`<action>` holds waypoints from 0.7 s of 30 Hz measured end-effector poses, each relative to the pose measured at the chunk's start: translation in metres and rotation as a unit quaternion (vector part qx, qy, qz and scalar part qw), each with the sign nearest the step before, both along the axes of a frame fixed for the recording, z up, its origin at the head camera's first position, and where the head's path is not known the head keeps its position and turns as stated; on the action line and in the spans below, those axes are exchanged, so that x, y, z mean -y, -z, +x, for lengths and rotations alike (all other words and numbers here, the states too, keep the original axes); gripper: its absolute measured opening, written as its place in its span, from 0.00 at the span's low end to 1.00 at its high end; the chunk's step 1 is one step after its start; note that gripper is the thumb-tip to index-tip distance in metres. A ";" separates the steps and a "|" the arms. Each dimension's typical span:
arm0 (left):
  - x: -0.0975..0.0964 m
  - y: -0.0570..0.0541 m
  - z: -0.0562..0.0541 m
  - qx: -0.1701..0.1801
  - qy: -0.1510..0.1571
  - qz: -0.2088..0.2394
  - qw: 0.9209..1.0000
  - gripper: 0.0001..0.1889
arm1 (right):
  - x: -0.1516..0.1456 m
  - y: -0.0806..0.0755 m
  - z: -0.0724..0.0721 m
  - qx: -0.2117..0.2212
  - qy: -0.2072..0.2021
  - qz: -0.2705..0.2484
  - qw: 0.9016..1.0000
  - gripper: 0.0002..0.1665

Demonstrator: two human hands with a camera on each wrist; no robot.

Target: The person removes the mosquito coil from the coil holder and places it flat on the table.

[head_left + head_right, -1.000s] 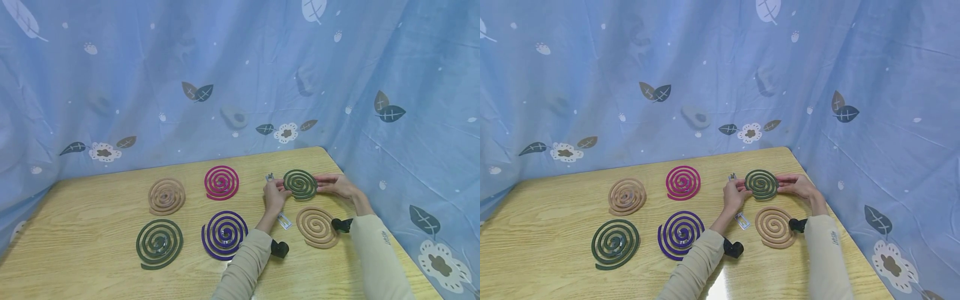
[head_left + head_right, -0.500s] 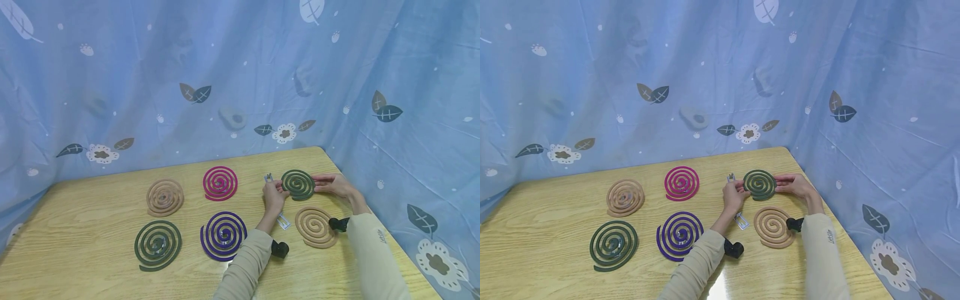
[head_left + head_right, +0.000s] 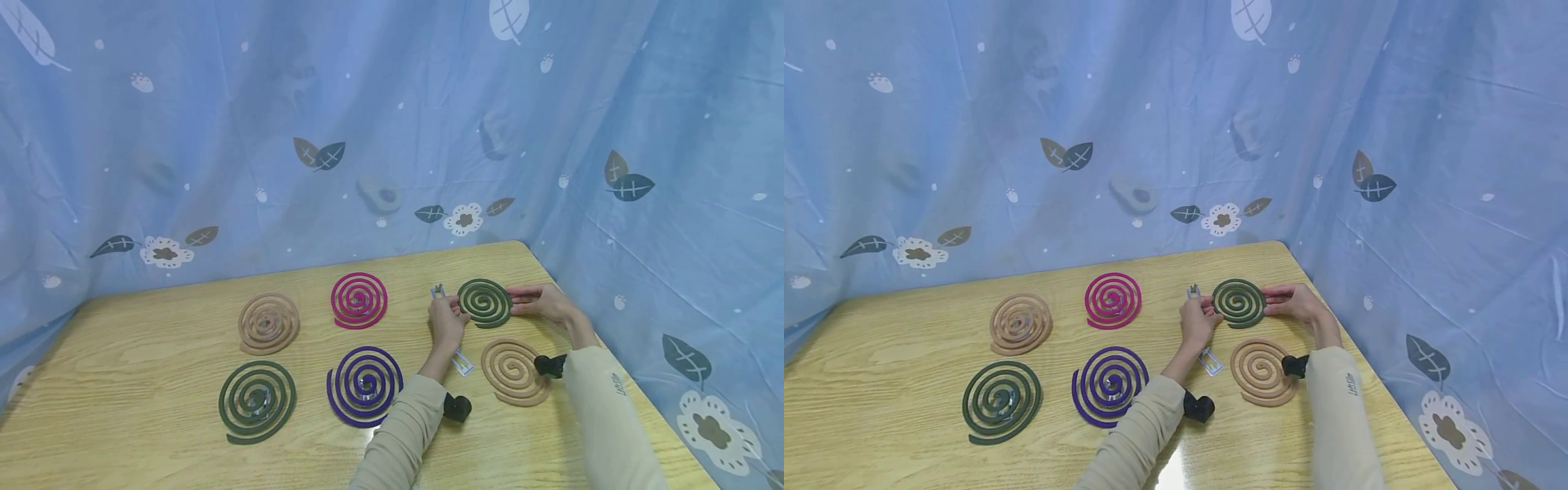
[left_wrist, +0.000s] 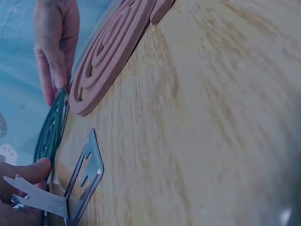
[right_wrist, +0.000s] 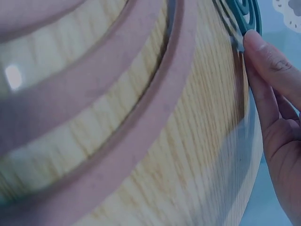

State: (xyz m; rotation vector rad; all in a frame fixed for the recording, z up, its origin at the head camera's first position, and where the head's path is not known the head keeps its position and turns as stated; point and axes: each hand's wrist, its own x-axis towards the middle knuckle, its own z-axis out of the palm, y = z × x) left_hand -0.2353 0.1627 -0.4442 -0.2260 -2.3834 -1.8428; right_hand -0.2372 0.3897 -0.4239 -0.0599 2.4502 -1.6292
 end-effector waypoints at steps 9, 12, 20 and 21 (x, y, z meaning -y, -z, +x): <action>0.000 -0.001 0.000 0.016 0.003 -0.001 1.000 0.17 | 0.000 0.000 -0.002 0.005 -0.002 -0.004 1.000 0.31; 0.000 -0.001 0.000 0.014 -0.002 -0.006 1.000 0.17 | 0.001 0.001 -0.003 0.003 -0.002 -0.015 1.000 0.32; 0.000 0.000 -0.002 0.008 -0.002 -0.005 1.000 0.17 | -0.001 0.004 0.000 -0.002 0.006 -0.040 0.999 0.33; 0.000 0.000 -0.002 0.004 0.000 -0.005 1.000 0.17 | -0.002 0.005 0.002 -0.005 0.014 -0.043 0.999 0.33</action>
